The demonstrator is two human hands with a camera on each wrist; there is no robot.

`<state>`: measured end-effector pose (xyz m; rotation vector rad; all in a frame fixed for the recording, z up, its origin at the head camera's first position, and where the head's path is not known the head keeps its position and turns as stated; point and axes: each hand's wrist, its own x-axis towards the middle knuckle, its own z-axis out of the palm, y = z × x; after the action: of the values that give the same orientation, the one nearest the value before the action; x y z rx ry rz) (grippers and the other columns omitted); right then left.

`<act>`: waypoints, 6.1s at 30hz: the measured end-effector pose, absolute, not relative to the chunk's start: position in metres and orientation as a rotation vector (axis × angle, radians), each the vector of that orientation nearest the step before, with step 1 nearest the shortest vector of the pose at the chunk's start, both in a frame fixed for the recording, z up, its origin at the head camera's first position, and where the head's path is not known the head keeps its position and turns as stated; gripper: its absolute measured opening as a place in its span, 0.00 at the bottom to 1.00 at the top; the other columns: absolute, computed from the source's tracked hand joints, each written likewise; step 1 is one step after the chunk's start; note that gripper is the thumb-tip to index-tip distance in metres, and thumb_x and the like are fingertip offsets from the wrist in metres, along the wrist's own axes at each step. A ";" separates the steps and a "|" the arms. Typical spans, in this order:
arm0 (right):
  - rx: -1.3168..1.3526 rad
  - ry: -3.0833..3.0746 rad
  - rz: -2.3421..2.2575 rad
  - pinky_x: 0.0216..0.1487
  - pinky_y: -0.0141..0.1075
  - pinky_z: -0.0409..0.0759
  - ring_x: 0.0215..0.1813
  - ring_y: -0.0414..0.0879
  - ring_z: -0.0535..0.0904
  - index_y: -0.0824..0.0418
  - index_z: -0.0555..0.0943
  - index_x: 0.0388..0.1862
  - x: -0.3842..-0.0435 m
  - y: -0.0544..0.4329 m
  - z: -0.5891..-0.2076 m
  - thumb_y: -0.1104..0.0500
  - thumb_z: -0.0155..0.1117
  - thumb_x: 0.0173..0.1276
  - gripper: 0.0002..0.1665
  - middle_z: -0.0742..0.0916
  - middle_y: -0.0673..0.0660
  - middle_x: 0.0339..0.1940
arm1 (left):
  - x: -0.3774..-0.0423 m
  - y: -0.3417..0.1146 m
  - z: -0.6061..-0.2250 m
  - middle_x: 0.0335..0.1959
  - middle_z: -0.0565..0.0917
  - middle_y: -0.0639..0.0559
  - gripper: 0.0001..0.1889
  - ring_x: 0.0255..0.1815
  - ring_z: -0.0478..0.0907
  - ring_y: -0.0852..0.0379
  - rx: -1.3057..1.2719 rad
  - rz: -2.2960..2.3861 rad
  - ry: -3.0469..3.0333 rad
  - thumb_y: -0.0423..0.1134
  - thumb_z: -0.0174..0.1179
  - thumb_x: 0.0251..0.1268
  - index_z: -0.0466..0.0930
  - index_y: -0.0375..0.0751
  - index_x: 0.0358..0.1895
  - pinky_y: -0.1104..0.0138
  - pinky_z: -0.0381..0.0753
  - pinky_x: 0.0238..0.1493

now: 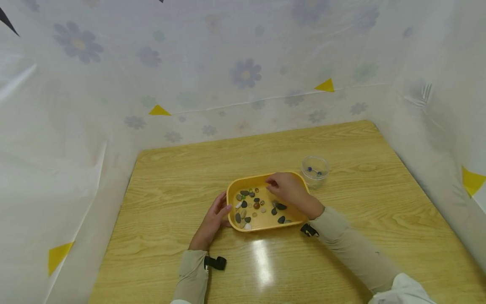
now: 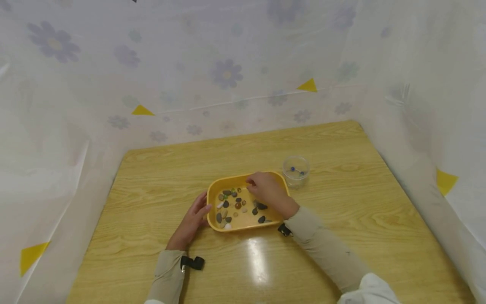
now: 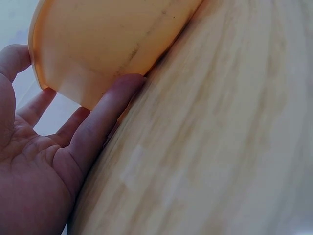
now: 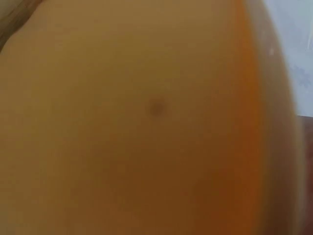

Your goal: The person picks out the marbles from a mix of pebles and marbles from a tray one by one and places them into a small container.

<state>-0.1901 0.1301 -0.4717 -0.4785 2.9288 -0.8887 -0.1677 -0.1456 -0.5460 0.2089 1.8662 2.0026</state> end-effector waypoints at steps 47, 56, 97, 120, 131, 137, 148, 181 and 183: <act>-0.556 2.931 -0.576 0.34 0.33 0.77 0.34 0.41 0.77 0.57 0.84 0.36 -0.203 0.088 -0.506 0.61 0.60 0.66 0.06 0.83 0.51 0.33 | -0.166 -0.146 -0.534 0.68 0.61 0.48 0.27 0.62 0.64 0.44 0.196 1.968 1.831 0.40 0.50 0.71 0.56 0.58 0.71 0.51 0.82 0.37; -0.533 2.931 -0.592 0.32 0.31 0.76 0.32 0.39 0.76 0.55 0.83 0.35 -0.202 0.088 -0.507 0.60 0.59 0.67 0.06 0.83 0.49 0.32 | -0.167 -0.145 -0.545 0.67 0.62 0.51 0.26 0.61 0.66 0.46 0.209 1.983 1.889 0.43 0.51 0.70 0.58 0.61 0.69 0.53 0.82 0.34; -0.453 2.896 -0.965 0.29 0.34 0.73 0.27 0.41 0.72 0.63 0.81 0.33 -0.190 0.118 -0.483 0.64 0.54 0.67 0.08 0.80 0.52 0.26 | -0.167 -0.146 -0.540 0.68 0.61 0.52 0.26 0.61 0.66 0.45 0.180 1.959 1.859 0.43 0.51 0.71 0.57 0.62 0.69 0.53 0.82 0.38; -0.221 3.141 -1.041 0.40 0.47 0.78 0.39 0.52 0.77 0.66 0.80 0.45 -0.183 0.224 -0.443 0.62 0.58 0.68 0.10 0.82 0.60 0.38 | -0.169 -0.144 -0.546 0.67 0.62 0.54 0.25 0.61 0.66 0.47 0.178 1.977 1.873 0.44 0.52 0.70 0.59 0.64 0.68 0.53 0.82 0.38; -0.073 3.230 -0.956 0.37 0.48 0.78 0.40 0.56 0.77 0.69 0.79 0.45 -0.193 0.249 -0.451 0.62 0.54 0.70 0.12 0.82 0.64 0.39 | -0.170 -0.144 -0.547 0.67 0.63 0.53 0.26 0.61 0.65 0.46 0.184 1.987 1.860 0.43 0.52 0.70 0.58 0.63 0.69 0.53 0.82 0.37; -0.057 3.255 -0.886 0.38 0.49 0.77 0.41 0.57 0.77 0.70 0.78 0.45 -0.196 0.250 -0.457 0.64 0.55 0.69 0.11 0.81 0.66 0.39 | -0.168 -0.144 -0.538 0.68 0.60 0.52 0.27 0.64 0.63 0.46 0.174 1.964 1.831 0.42 0.50 0.71 0.56 0.61 0.70 0.54 0.82 0.40; -0.054 3.295 -0.844 0.37 0.49 0.77 0.39 0.57 0.76 0.71 0.79 0.43 -0.195 0.248 -0.456 0.65 0.55 0.68 0.10 0.80 0.65 0.37 | -0.163 -0.143 -0.521 0.69 0.59 0.48 0.27 0.64 0.62 0.43 0.218 1.951 1.832 0.40 0.49 0.72 0.54 0.56 0.71 0.53 0.81 0.40; -0.098 3.254 -0.923 0.39 0.48 0.78 0.41 0.56 0.76 0.70 0.78 0.47 -0.193 0.239 -0.451 0.64 0.54 0.69 0.13 0.81 0.65 0.39 | -0.164 -0.144 -0.520 0.70 0.58 0.48 0.27 0.63 0.63 0.42 0.238 1.951 1.827 0.39 0.47 0.73 0.53 0.56 0.72 0.51 0.81 0.40; -0.104 3.237 -0.924 0.40 0.48 0.78 0.41 0.56 0.76 0.70 0.78 0.47 -0.192 0.236 -0.449 0.63 0.54 0.69 0.13 0.81 0.64 0.40 | -0.164 -0.144 -0.520 0.70 0.58 0.48 0.27 0.63 0.63 0.42 0.239 1.950 1.829 0.39 0.47 0.73 0.53 0.56 0.72 0.51 0.81 0.40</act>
<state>-0.1917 0.2360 -0.4492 -0.1038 3.2371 -0.9240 -0.1641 -0.1442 -0.5199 0.2387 1.8293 1.9502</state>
